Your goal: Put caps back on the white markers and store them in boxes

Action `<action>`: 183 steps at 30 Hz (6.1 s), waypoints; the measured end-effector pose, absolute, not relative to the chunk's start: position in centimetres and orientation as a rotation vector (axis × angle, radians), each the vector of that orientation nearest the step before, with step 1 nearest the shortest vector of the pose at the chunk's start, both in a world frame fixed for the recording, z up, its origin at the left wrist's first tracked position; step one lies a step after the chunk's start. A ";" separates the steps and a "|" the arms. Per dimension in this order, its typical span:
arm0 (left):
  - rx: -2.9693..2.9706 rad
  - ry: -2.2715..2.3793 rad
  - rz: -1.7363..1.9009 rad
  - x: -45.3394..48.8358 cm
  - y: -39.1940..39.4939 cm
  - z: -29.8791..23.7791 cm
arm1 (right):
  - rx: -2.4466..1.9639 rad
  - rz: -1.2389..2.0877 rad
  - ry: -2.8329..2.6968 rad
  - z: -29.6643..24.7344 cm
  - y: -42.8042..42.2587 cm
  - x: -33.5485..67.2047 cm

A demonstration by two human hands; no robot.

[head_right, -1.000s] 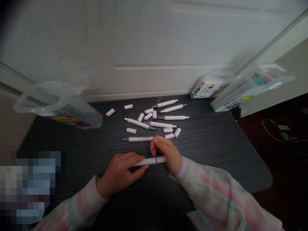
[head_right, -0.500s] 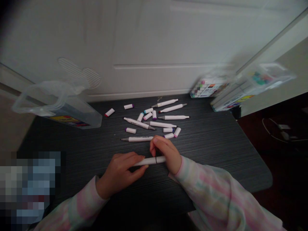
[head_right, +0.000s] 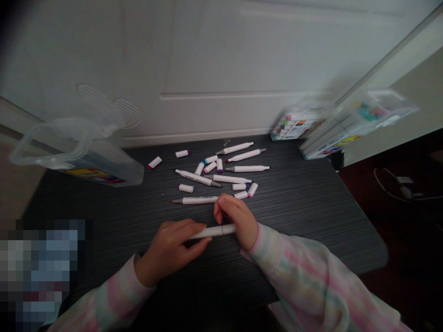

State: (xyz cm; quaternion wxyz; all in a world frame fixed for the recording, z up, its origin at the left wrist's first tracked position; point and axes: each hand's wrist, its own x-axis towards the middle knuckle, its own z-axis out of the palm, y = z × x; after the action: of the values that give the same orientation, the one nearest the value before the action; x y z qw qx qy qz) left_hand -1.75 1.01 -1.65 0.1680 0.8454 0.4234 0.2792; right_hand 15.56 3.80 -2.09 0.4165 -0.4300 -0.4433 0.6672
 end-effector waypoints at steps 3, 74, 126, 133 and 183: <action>2.404 1.203 0.786 -1.8 1.0 -1.6 | -1.071 1.692 -1.076 -1.9 3.9 15.5; 0.742 0.744 0.614 -2.6 2.2 -0.9 | -0.947 1.596 -0.899 -1.2 3.9 15.8; 1.751 1.860 2.031 -6.8 4.4 -2.1 | -0.899 1.536 -0.847 -1.2 4.2 15.8; 1.356 2.276 1.711 -7.9 6.4 -1.7 | -0.890 1.545 -0.785 -1.4 4.3 15.6; 1.322 1.997 1.828 -8.8 9.0 -3.0 | -0.845 1.611 -0.786 0.2 3.9 16.0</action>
State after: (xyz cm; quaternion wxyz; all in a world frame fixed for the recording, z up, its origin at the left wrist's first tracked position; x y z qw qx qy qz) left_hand -8.80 9.02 -3.02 0.0643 0.4379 0.6615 0.6053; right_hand 15.98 3.92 0.22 0.5481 -0.3566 -0.3319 0.6799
